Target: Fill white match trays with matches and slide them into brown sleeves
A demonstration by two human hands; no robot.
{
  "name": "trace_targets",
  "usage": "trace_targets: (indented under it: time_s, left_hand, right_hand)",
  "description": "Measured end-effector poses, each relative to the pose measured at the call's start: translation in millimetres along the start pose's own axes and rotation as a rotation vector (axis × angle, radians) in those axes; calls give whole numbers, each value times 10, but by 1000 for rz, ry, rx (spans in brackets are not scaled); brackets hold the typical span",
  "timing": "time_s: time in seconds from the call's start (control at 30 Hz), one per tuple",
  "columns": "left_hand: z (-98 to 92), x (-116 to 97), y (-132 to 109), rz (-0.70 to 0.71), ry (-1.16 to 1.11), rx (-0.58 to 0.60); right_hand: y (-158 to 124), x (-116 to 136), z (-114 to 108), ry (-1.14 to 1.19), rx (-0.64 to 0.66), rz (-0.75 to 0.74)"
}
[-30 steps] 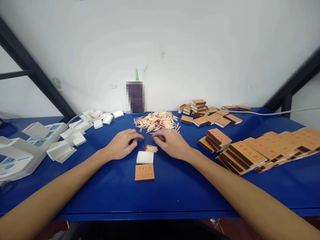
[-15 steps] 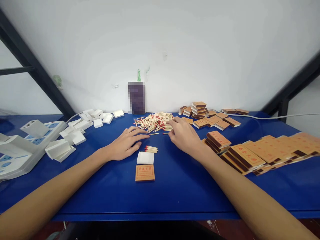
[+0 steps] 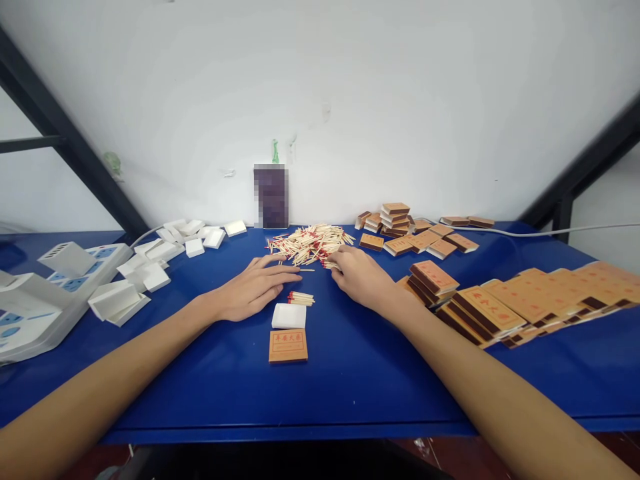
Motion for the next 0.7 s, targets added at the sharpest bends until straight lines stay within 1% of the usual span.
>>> trace_targets:
  time_s: [0.13,0.3,0.43,0.57,0.63,0.7]
  left_hand:
    - [-14,-10,-8,31,-11,-34]
    - [-42,-18,-9,43,-25,-94]
    - [-23,-4,-6,15,-10,-62]
    - [-24,7,-11,4,-9,-52]
    - [-31,1,-10,20,-17,-60]
    - [-31,-5,-7,40,-28,-64]
  right_hand:
    - [2,53,37,69,-48,-86]
    - [31,162,81,171,-144,-194]
    - [51,219,111,206,-209,-246]
    - [35,210,106,144,-283,-218]
    - [20,205,107,102,-272,-199]
    - [9,214,117,83,-234,-202]
Point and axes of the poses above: each hand's wrist, its own y-axis towards the middle knuckle, its own z-axis out of the palm, x = y × z, the point moved 5 cm from there along y, towards the middle knuckle, and after that the axes turned 4 degrees about -y, right-handed, at the moved point
